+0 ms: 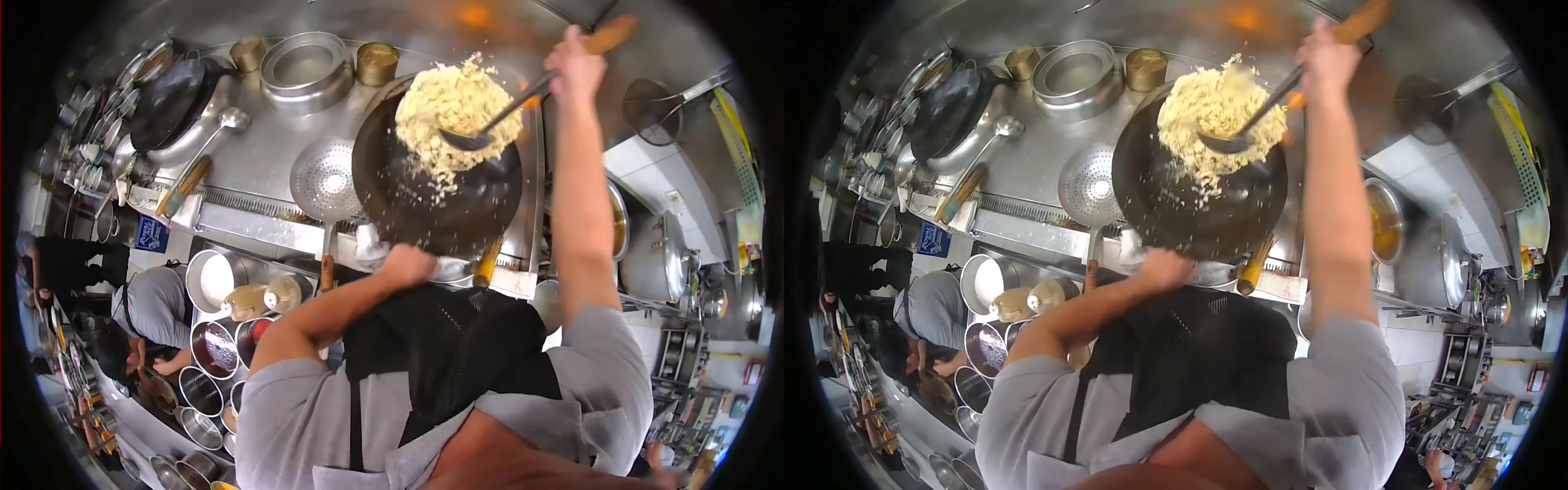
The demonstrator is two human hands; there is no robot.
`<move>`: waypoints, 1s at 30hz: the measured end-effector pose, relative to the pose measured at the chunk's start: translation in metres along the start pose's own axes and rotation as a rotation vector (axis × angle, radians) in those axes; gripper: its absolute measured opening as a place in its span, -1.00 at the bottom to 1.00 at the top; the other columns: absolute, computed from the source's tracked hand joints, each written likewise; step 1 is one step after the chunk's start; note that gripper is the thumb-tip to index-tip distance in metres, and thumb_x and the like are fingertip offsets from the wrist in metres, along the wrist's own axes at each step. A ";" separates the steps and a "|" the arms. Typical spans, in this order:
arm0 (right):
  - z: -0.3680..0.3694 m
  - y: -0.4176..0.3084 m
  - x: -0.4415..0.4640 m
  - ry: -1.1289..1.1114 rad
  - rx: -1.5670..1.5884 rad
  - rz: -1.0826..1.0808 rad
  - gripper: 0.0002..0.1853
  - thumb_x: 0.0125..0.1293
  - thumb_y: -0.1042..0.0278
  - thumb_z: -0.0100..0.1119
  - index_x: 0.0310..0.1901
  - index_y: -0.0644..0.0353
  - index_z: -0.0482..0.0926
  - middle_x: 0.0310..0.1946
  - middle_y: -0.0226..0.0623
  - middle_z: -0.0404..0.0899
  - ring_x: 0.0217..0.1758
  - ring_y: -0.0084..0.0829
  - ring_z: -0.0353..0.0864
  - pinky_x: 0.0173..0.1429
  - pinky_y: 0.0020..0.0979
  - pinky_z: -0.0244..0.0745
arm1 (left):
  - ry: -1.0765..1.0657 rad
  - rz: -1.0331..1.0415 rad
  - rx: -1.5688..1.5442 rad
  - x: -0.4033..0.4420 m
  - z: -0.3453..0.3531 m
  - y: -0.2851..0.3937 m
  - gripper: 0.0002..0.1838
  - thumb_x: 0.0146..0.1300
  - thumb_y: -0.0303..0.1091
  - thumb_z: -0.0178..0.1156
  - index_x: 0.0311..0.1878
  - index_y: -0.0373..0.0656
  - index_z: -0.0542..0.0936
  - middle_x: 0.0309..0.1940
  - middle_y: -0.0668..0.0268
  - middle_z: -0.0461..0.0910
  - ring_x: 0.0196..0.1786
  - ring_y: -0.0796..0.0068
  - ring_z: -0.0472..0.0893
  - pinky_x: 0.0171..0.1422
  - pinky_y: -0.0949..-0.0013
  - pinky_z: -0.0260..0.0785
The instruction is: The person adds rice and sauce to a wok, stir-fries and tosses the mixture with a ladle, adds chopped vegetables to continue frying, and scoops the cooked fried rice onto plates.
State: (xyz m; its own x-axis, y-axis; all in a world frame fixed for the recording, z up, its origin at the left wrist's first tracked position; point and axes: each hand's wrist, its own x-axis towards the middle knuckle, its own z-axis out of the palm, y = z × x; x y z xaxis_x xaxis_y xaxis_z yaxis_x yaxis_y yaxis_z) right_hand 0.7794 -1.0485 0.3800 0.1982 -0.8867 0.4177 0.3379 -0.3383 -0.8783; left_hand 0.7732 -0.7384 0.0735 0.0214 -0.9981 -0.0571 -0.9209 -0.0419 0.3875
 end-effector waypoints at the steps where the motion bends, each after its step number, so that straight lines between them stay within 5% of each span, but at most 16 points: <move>1: -0.006 -0.026 0.007 -0.050 0.063 0.021 -0.74 0.38 0.28 0.25 -0.36 0.09 0.35 -0.68 -0.54 0.22 -0.71 -0.61 0.16 -0.63 -0.46 0.08 | -0.003 -0.003 -0.001 0.004 -0.016 0.000 -0.66 0.25 -0.04 0.09 -0.49 -0.01 0.68 -0.47 0.19 0.69 -0.37 0.15 0.69 -0.20 0.05 0.52; 3: -0.013 -0.047 0.002 -0.126 0.130 0.042 -0.72 0.39 0.25 0.24 -0.40 0.07 0.35 -0.69 -0.55 0.18 -0.72 -0.64 0.08 -0.62 -0.49 -0.01 | 0.363 0.054 -0.023 0.020 -0.049 0.003 -0.62 0.27 0.00 0.14 -0.52 -0.04 0.67 -0.54 0.13 0.66 -0.48 0.09 0.67 -0.39 -0.01 0.49; 5: -0.023 -0.031 -0.011 -0.181 0.169 0.094 -0.74 0.40 0.27 0.22 -0.41 0.08 0.38 -0.70 -0.56 0.20 -0.72 -0.63 0.13 -0.63 -0.51 0.02 | 0.303 -0.048 -0.166 0.068 -0.096 -0.010 -0.61 0.25 0.01 0.17 -0.52 -0.07 0.67 -0.56 0.09 0.63 -0.43 0.03 0.66 -0.30 0.02 0.50; 6: -0.007 -0.006 -0.032 0.011 -0.150 -0.002 -0.76 0.38 0.33 0.23 -0.40 0.12 0.40 -0.70 -0.56 0.24 -0.72 -0.61 0.21 -0.65 -0.50 0.11 | 0.179 -0.045 -0.136 0.088 -0.099 -0.014 -0.59 0.30 -0.01 0.09 -0.54 -0.04 0.68 -0.49 0.12 0.67 -0.32 0.10 0.70 -0.23 0.06 0.51; 9: -0.001 0.095 -0.051 0.052 0.058 0.110 -0.78 0.38 0.40 0.20 -0.27 0.16 0.31 -0.67 -0.43 0.27 -0.73 -0.57 0.22 -0.66 -0.43 0.16 | 0.113 -0.109 -0.053 0.095 -0.027 -0.024 -0.59 0.33 0.03 0.05 -0.38 -0.04 0.72 -0.35 0.15 0.71 -0.17 0.14 0.70 -0.05 0.08 0.49; 12: -0.010 0.063 -0.018 0.089 0.187 0.000 -0.76 0.39 0.38 0.19 -0.30 0.11 0.28 -0.68 -0.47 0.22 -0.74 -0.58 0.16 -0.65 -0.42 0.13 | -0.096 -0.061 -0.070 0.035 0.017 -0.018 -0.62 0.33 0.02 0.06 -0.19 -0.05 0.69 -0.31 0.15 0.71 -0.13 0.17 0.70 0.20 -0.04 0.40; 14: -0.013 0.040 0.009 -0.020 0.183 -0.009 -0.73 0.39 0.33 0.20 -0.32 0.07 0.26 -0.70 -0.50 0.17 -0.73 -0.60 0.11 -0.63 -0.41 0.10 | 0.826 0.251 0.005 0.017 -0.006 -0.002 -0.65 0.29 0.01 0.11 -0.30 -0.05 0.71 -0.41 0.15 0.70 -0.24 0.17 0.72 0.08 0.02 0.50; 15: -0.008 0.034 0.020 -0.067 0.153 0.007 -0.74 0.41 0.33 0.18 -0.34 0.08 0.27 -0.70 -0.50 0.17 -0.72 -0.60 0.11 -0.61 -0.41 0.11 | 0.232 -0.011 -0.093 0.014 -0.035 0.005 -0.67 0.24 -0.03 0.17 -0.45 -0.05 0.70 -0.54 0.15 0.66 -0.41 0.13 0.70 -0.20 0.05 0.56; 16: -0.006 0.033 0.026 -0.110 0.115 0.036 -0.74 0.42 0.33 0.16 -0.36 0.08 0.27 -0.69 -0.50 0.17 -0.71 -0.60 0.11 -0.59 -0.42 0.12 | 0.339 -0.028 -0.087 0.038 -0.044 -0.002 -0.64 0.23 -0.05 0.18 -0.56 -0.07 0.67 -0.64 0.14 0.62 -0.54 0.10 0.65 -0.40 0.06 0.51; 20: 0.016 0.003 0.041 -0.131 0.070 0.046 -0.68 0.37 0.11 0.27 -0.43 -0.04 0.34 -0.73 -0.67 0.17 -0.77 -0.66 0.11 -0.67 -0.53 0.05 | 0.252 -0.090 -0.058 0.101 -0.054 -0.027 -0.65 0.21 -0.02 0.18 -0.51 -0.05 0.69 -0.57 0.14 0.65 -0.44 0.07 0.67 -0.27 0.07 0.52; 26: 0.004 -0.079 0.028 -0.296 0.162 -0.262 -0.72 0.48 0.41 0.00 -0.47 0.11 0.35 -0.67 -0.49 0.22 -0.69 -0.61 0.10 -0.58 -0.45 0.10 | 0.300 -0.177 -0.102 0.147 -0.018 -0.040 -0.65 0.21 0.00 0.18 -0.49 -0.05 0.70 -0.55 0.15 0.66 -0.41 0.09 0.68 -0.20 0.09 0.54; 29: -0.016 -0.037 0.004 -0.203 0.183 -0.371 -0.75 0.47 0.40 -0.01 -0.44 0.12 0.41 -0.67 -0.50 0.23 -0.69 -0.62 0.14 -0.59 -0.49 0.09 | 0.283 -0.171 -0.093 0.158 -0.010 -0.043 -0.65 0.23 0.00 0.17 -0.50 -0.02 0.71 -0.57 0.16 0.66 -0.42 0.11 0.68 -0.14 0.10 0.52; 30: -0.015 0.015 0.008 -0.113 0.093 -0.236 -0.78 0.46 0.36 0.04 -0.41 0.12 0.41 -0.67 -0.53 0.22 -0.68 -0.63 0.18 -0.62 -0.52 0.10 | 0.271 -0.158 -0.119 0.160 -0.007 -0.044 -0.65 0.24 0.00 0.17 -0.50 -0.02 0.71 -0.57 0.17 0.66 -0.42 0.11 0.68 -0.13 0.10 0.52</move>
State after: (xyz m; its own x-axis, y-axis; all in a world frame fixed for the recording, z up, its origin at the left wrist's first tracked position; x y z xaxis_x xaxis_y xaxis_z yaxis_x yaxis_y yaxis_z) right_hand 0.7722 -1.0648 0.3668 0.2041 -0.7442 0.6360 0.4686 -0.4961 -0.7309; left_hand 0.8195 -0.8962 0.0540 0.2780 -0.9537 0.1149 -0.8461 -0.1865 0.4993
